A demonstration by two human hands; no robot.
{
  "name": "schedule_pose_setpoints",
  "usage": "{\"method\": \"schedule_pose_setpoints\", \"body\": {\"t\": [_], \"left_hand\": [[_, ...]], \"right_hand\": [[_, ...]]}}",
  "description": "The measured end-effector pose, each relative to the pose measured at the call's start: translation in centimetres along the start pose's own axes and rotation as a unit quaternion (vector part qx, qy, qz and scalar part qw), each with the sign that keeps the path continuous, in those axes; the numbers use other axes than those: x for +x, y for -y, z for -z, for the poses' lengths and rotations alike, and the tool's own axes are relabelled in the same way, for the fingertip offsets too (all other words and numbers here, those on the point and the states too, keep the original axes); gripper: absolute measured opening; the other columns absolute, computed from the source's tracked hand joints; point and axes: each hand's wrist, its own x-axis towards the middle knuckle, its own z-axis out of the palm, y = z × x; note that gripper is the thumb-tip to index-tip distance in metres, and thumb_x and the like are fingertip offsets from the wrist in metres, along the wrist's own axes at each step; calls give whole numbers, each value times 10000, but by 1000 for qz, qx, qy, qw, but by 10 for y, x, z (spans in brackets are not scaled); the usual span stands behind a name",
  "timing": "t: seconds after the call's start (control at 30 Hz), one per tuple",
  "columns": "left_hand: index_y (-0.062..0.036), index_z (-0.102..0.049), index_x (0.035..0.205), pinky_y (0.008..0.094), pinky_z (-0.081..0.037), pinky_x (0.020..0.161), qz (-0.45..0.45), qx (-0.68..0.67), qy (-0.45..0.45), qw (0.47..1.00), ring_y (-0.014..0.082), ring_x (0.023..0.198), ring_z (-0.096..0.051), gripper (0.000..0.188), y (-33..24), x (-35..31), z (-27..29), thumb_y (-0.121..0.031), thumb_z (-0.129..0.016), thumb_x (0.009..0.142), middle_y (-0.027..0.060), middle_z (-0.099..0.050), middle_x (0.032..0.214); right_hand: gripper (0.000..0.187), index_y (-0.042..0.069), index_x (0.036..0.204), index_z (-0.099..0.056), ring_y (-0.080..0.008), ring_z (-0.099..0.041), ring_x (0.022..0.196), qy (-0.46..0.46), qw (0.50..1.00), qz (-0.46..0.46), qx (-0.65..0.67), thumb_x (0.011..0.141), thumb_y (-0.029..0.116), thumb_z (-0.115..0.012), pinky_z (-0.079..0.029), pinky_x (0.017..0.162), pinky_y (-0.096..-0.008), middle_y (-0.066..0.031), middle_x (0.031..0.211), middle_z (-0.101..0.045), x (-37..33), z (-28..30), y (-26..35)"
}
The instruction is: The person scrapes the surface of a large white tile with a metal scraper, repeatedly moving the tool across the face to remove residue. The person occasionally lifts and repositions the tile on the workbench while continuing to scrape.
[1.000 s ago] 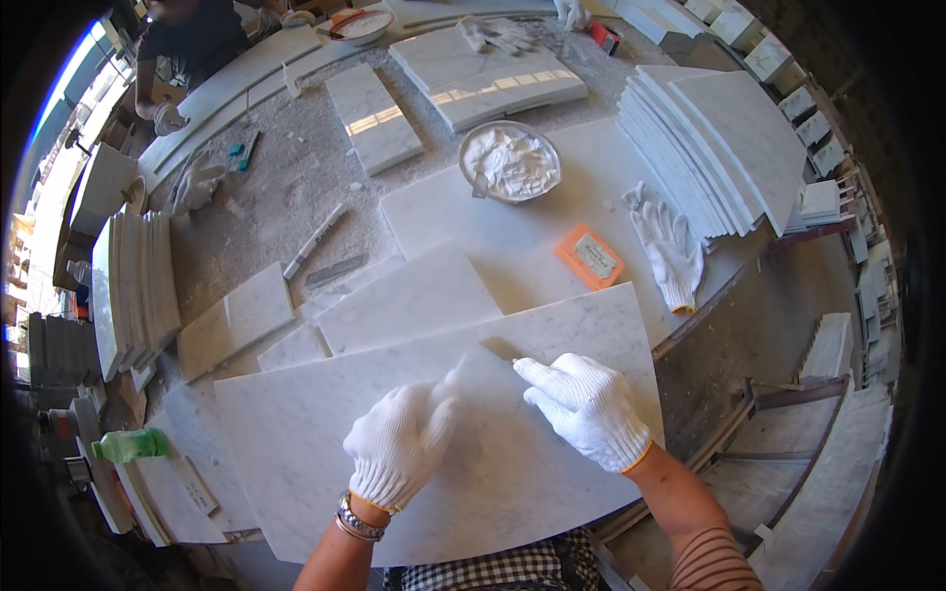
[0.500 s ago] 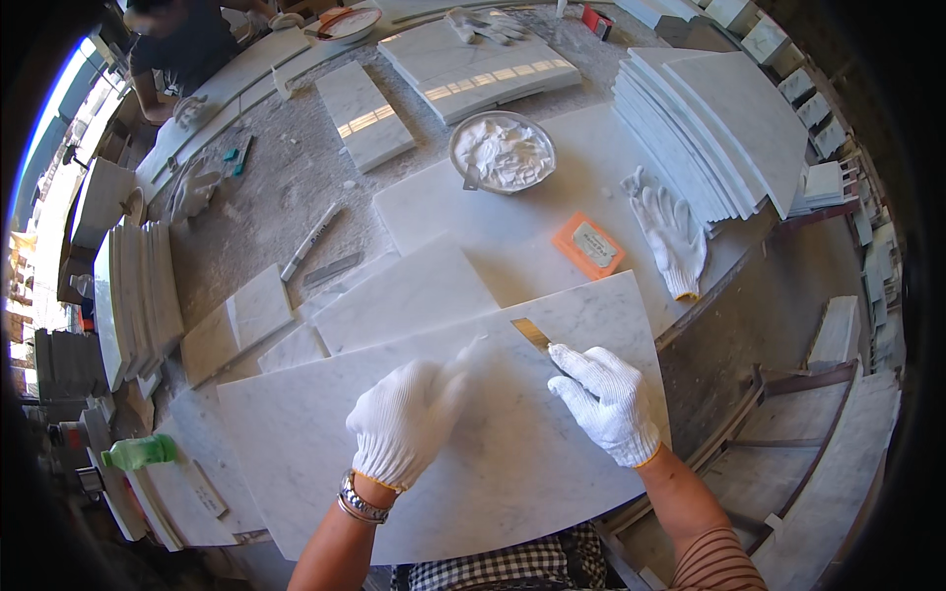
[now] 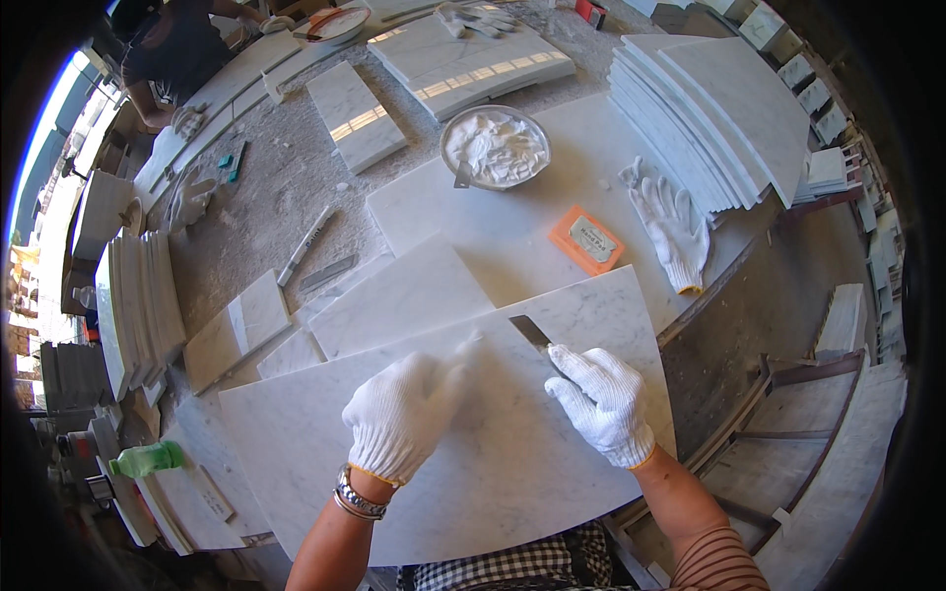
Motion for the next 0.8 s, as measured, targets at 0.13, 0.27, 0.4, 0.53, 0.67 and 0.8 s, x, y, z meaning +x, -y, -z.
{"method": "schedule_pose_setpoints", "body": {"t": [0.13, 0.27, 0.4, 0.53, 0.67, 0.8], "left_hand": [[-73, -767, 936, 389, -527, 661, 4, -14, 8, 1000, 303, 678, -700, 427, 0, 1, 0, -498, -722, 942, 126, -700, 721], [-75, -767, 931, 386, -524, 652, 10, -7, 11, 1000, 295, 669, -698, 422, 1, 2, 0, -495, -727, 943, 117, -699, 711], [-80, -765, 918, 374, -517, 635, 8, 5, 10, 1000, 278, 647, -689, 414, 3, 2, -1, -493, -735, 946, 103, -693, 696], [-83, -763, 910, 370, -514, 628, -5, -11, -2, 1000, 270, 635, -681, 415, 2, 2, -1, -496, -736, 948, 96, -688, 690], [-82, -766, 918, 373, -518, 635, 1, -9, 7, 1000, 273, 640, -682, 421, 2, 2, -1, -500, -727, 951, 100, -693, 696], [-62, -778, 971, 339, -529, 648, -20, -21, -28, 999, 217, 647, -684, 347, 10, -1, -9, -408, -753, 950, 88, -707, 716]], "right_hand": [[410, -22, 1195, -738, -255, -630, 660, 4, 1000, 2, -7, 805, 9, -862, -534, 602, -355, -116, 836, -689, 0, 0, 0], [406, -23, 1192, -739, -255, -629, 657, 4, 1000, -1, -12, 807, 14, -863, -533, 599, -355, -115, 832, -685, 0, 0, 1], [398, -24, 1186, -740, -255, -628, 656, 5, 1000, -11, -4, 810, 18, -863, -531, 594, -356, -116, 829, -682, 0, 0, 2], [398, -25, 1188, -741, -258, -631, 659, 5, 1000, -5, -9, 810, 17, -861, -531, 595, -359, -118, 829, -682, 1, 0, 2], [404, -27, 1191, -739, -262, -635, 668, 1, 1000, 1, -10, 808, 15, -861, -533, 598, -362, -120, 832, -684, 1, 0, 1], [409, -30, 1197, -735, -262, -638, 674, 3, 1000, -6, -11, 809, 10, -858, -534, 602, -362, -127, 849, -692, -1, -1, 0]]}}
